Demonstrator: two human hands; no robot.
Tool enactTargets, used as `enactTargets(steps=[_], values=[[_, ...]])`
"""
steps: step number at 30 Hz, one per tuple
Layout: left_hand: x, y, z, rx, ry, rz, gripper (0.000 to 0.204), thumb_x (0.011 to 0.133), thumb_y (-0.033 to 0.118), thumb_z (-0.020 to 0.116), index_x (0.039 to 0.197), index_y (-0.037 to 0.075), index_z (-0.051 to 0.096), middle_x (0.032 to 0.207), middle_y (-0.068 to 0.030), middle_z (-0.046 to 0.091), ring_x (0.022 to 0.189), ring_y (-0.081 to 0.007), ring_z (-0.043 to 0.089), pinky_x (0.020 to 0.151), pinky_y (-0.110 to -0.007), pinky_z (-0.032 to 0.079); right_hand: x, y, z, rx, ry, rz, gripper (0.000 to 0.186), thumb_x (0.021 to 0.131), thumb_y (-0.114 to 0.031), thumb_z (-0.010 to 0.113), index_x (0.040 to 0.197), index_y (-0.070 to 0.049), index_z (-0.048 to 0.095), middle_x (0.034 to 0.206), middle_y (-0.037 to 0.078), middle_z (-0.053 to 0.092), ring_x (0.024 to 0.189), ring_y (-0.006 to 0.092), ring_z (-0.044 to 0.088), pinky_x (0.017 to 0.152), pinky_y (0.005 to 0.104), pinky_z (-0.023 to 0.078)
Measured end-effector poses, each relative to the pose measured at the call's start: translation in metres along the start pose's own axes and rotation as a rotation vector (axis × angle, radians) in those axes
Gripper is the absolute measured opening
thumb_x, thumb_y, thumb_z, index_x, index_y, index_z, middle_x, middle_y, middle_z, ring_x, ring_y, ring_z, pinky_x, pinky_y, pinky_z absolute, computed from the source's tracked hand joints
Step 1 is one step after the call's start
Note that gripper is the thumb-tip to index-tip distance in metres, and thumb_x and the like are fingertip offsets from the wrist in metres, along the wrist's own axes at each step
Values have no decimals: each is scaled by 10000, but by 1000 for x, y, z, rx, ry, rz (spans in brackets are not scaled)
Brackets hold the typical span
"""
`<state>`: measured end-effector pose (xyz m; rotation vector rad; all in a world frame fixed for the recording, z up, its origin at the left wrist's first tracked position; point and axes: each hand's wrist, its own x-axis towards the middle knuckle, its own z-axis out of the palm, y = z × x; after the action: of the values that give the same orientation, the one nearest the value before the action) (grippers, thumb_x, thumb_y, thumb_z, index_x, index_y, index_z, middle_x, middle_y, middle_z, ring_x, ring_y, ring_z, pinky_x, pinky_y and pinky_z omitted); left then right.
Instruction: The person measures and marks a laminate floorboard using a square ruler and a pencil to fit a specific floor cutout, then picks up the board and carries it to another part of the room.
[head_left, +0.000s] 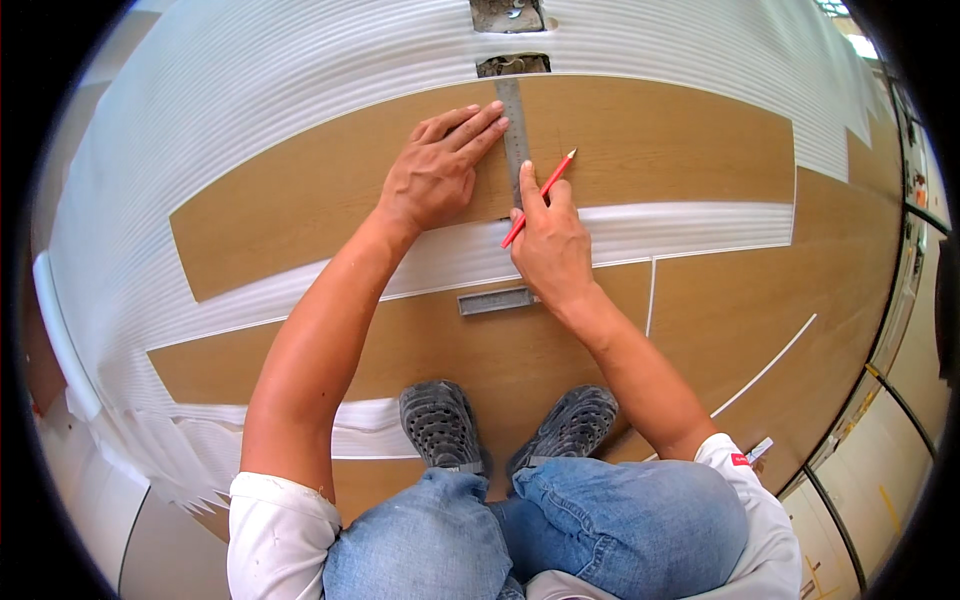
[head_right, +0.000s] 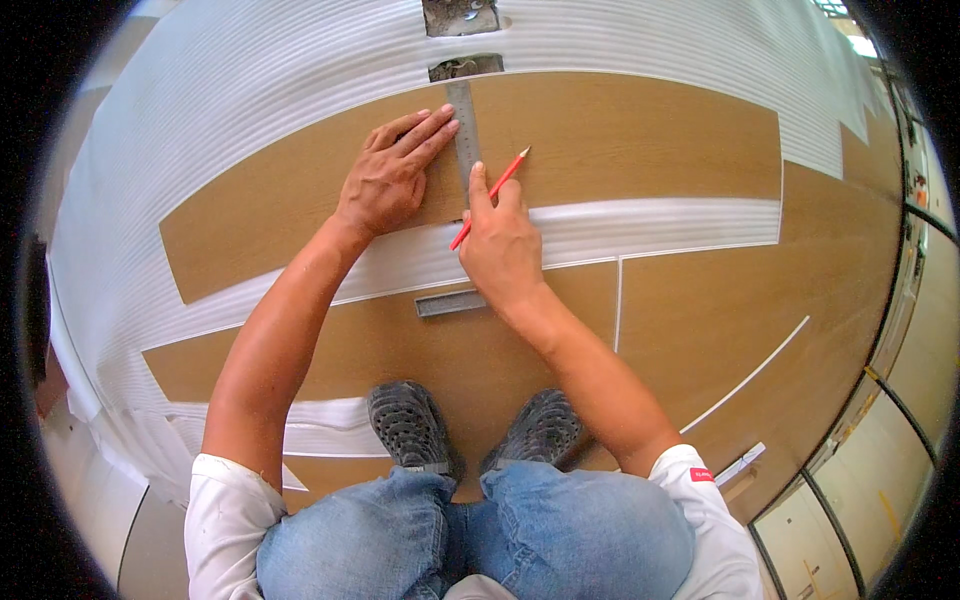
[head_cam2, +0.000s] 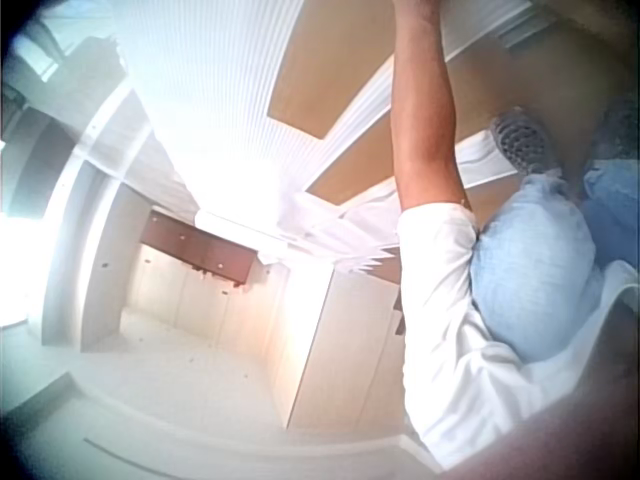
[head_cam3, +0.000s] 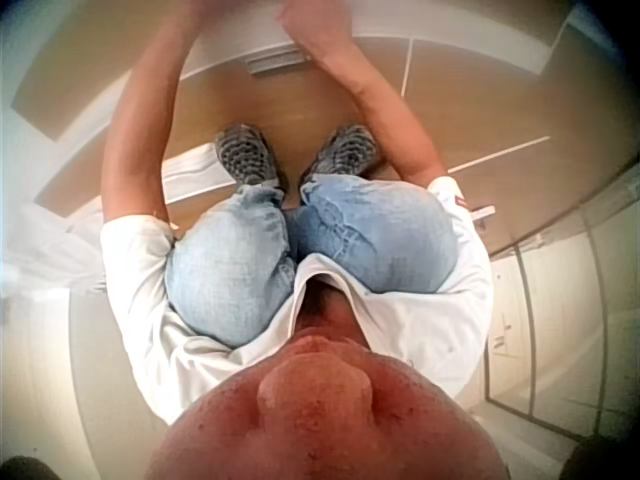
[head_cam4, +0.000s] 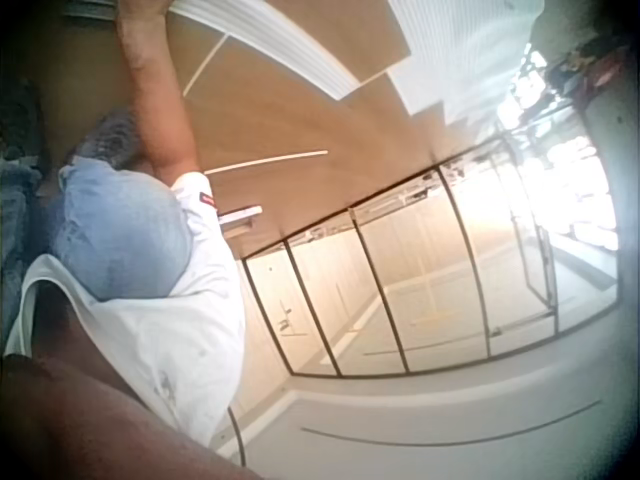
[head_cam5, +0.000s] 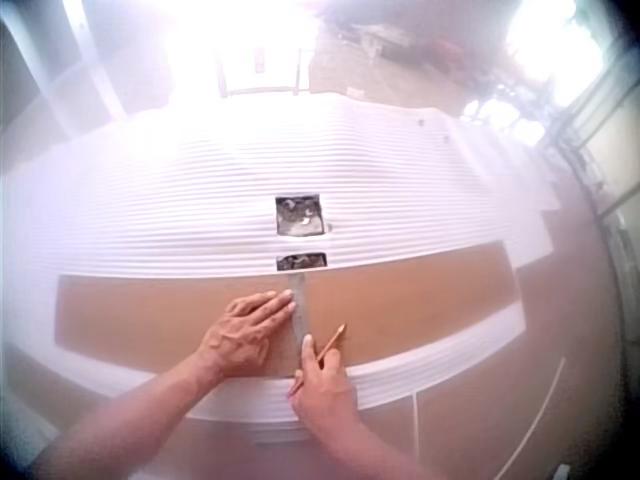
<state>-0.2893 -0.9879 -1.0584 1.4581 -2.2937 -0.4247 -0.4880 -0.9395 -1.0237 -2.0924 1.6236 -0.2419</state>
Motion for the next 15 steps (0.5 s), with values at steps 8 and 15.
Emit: enactTargets(steps=[8, 15], values=[[-1, 0, -1, 6, -16, -4, 717, 817, -8, 557, 1508, 182, 530, 1602, 21, 461, 1415, -245, 462, 1185, -415, 362, 0, 1, 1, 28, 7, -16, 567, 924, -102, 635, 1457, 35, 497, 1149, 259, 530, 983, 427, 632, 808, 487, 562], [0, -1, -1, 12, -7, -4, 692, 831, -2, 561, 1497, 187, 545, 1594, 33, 472, 1414, -232, 464, 1182, -413, 367, 1, 0, 1, 26, 15, -13, 580, 923, -89, 631, 1466, 44, 478, 1144, 271, 526, 977, 444, 621, 821, 496, 552]])
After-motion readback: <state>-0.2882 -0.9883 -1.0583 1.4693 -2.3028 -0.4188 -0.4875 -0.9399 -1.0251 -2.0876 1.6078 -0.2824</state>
